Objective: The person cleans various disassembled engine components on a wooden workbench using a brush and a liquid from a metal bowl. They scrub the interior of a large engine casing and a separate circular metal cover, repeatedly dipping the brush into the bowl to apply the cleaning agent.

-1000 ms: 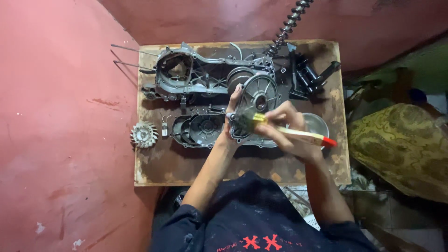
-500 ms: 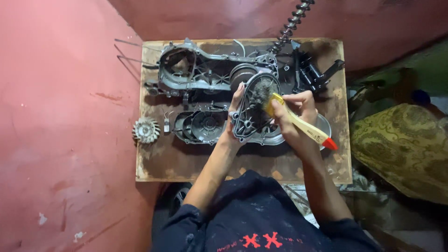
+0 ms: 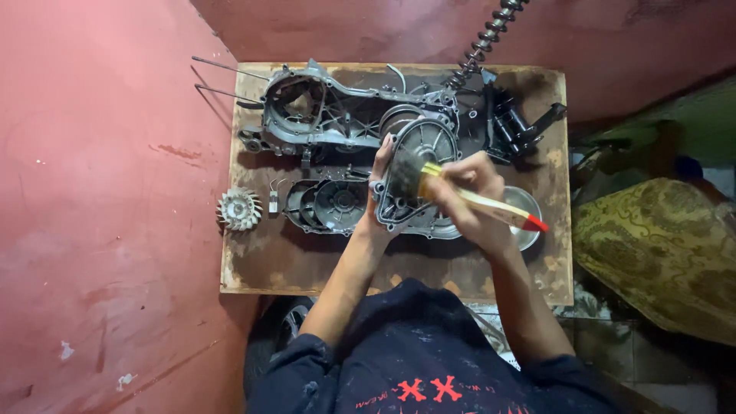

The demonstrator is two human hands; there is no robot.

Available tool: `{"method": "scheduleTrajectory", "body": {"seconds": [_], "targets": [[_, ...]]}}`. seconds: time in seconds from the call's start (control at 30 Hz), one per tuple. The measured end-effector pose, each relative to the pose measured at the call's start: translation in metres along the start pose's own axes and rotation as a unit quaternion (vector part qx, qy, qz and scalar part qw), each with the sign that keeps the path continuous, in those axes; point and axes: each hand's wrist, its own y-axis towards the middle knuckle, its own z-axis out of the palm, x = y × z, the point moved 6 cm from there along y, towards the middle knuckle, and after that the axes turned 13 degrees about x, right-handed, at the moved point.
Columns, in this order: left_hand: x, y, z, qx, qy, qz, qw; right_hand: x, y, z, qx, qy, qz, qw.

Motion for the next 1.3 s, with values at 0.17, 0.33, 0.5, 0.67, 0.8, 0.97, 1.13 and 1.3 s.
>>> {"method": "scheduleTrajectory", "body": {"seconds": [0.17,0.33,0.5,0.67,0.8,0.97,1.13,1.3], "targets": [[-0.027,0.01,0.042,0.091,0.123,0.004,0.988,0.0,0.006,-0.005,0.001,-0.039,0.031,0.999],[-0.012,0.005,0.048,0.024,-0.191,-0.121,0.974,-0.005,0.003,-0.007,-0.059,-0.026,0.031,0.997],[-0.01,0.009,0.039,0.031,-0.174,-0.098,0.979,-0.011,-0.005,0.0,0.093,-0.031,0.001,0.995],[0.0,0.002,0.016,-0.014,-0.166,-0.092,0.982,-0.004,-0.002,0.0,-0.051,-0.051,0.034,0.997],[-0.015,0.0,0.04,0.04,-0.197,-0.092,0.975,-0.016,-0.016,0.011,0.039,-0.049,-0.078,0.995],[0.006,-0.007,0.003,0.011,-0.145,-0.076,0.987,-0.019,-0.012,0.007,-0.031,0.045,0.059,0.997],[-0.015,-0.009,0.005,0.079,0.301,0.073,0.948,-0.012,-0.014,0.013,-0.003,0.039,-0.011,0.999],[-0.008,-0.01,0.002,-0.04,-0.107,-0.072,0.991,-0.008,-0.017,0.021,0.071,0.019,0.013,0.997]]}}
